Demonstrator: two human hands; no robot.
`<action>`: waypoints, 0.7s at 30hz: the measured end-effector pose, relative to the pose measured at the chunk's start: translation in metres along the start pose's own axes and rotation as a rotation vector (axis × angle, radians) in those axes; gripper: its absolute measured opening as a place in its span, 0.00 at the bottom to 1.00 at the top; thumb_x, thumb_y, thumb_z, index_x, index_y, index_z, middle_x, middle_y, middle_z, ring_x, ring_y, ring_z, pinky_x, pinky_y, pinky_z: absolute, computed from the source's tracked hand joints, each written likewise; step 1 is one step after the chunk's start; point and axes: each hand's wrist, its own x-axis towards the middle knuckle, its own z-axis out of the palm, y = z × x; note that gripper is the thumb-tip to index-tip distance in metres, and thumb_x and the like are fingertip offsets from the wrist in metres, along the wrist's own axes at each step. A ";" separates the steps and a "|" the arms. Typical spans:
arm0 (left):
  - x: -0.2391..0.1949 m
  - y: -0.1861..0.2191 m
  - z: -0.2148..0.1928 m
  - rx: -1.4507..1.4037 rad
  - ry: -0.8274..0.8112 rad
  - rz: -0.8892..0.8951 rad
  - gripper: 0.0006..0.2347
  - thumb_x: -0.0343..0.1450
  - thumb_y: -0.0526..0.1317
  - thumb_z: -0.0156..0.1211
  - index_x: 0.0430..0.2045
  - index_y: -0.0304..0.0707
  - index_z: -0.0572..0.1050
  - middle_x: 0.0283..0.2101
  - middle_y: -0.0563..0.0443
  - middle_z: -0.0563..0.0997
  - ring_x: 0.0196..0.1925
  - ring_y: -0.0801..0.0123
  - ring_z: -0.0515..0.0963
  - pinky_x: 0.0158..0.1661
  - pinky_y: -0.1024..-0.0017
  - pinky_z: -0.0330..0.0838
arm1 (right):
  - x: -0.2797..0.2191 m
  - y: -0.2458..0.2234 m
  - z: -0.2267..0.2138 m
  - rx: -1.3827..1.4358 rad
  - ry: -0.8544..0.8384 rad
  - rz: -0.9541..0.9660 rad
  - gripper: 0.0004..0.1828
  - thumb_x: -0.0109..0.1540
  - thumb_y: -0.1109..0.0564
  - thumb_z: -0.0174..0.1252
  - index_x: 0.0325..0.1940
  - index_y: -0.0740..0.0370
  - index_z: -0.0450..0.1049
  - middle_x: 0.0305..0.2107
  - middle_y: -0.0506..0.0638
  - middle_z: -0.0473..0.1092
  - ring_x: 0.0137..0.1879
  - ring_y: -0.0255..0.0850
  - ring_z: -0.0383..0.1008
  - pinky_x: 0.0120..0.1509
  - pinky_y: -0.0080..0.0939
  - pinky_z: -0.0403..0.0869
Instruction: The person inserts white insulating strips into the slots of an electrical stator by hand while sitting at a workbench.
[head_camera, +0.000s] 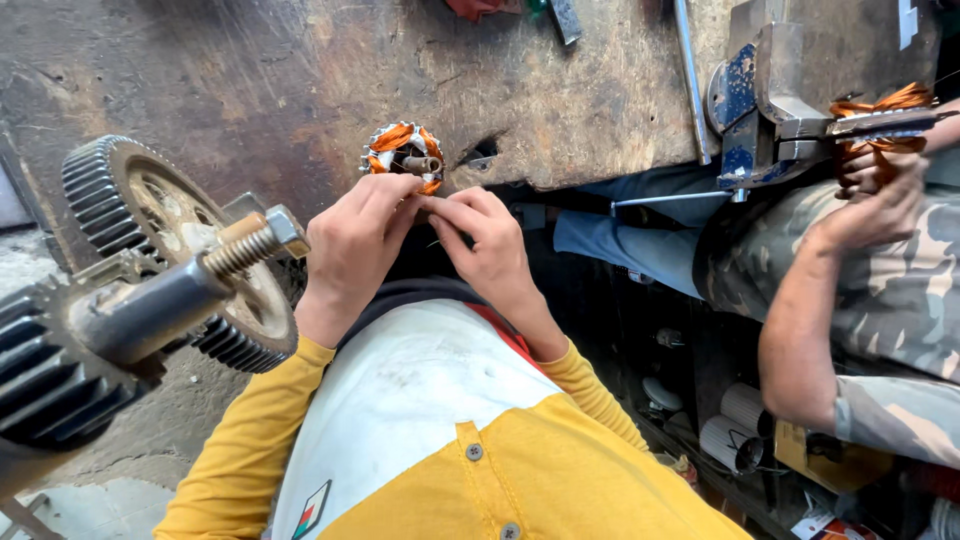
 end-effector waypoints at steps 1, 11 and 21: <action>-0.002 -0.001 0.002 -0.042 0.023 -0.043 0.10 0.76 0.35 0.69 0.49 0.42 0.76 0.50 0.57 0.78 0.45 0.62 0.84 0.42 0.68 0.79 | -0.001 0.010 0.002 0.181 -0.014 0.100 0.11 0.70 0.61 0.59 0.56 0.62 0.79 0.40 0.46 0.72 0.45 0.36 0.73 0.47 0.35 0.72; 0.023 -0.019 -0.008 0.075 -0.115 0.103 0.35 0.70 0.43 0.72 0.69 0.29 0.59 0.70 0.36 0.64 0.72 0.43 0.63 0.68 0.53 0.61 | 0.030 0.053 0.010 0.826 -0.096 0.472 0.18 0.71 0.58 0.48 0.64 0.59 0.74 0.46 0.43 0.70 0.44 0.28 0.69 0.49 0.29 0.72; 0.030 -0.034 0.005 -0.017 -0.241 0.051 0.25 0.73 0.34 0.66 0.67 0.45 0.67 0.69 0.41 0.68 0.69 0.49 0.70 0.67 0.61 0.67 | 0.047 0.044 0.014 0.196 0.021 0.156 0.15 0.64 0.64 0.64 0.56 0.59 0.78 0.42 0.48 0.77 0.37 0.31 0.77 0.41 0.29 0.75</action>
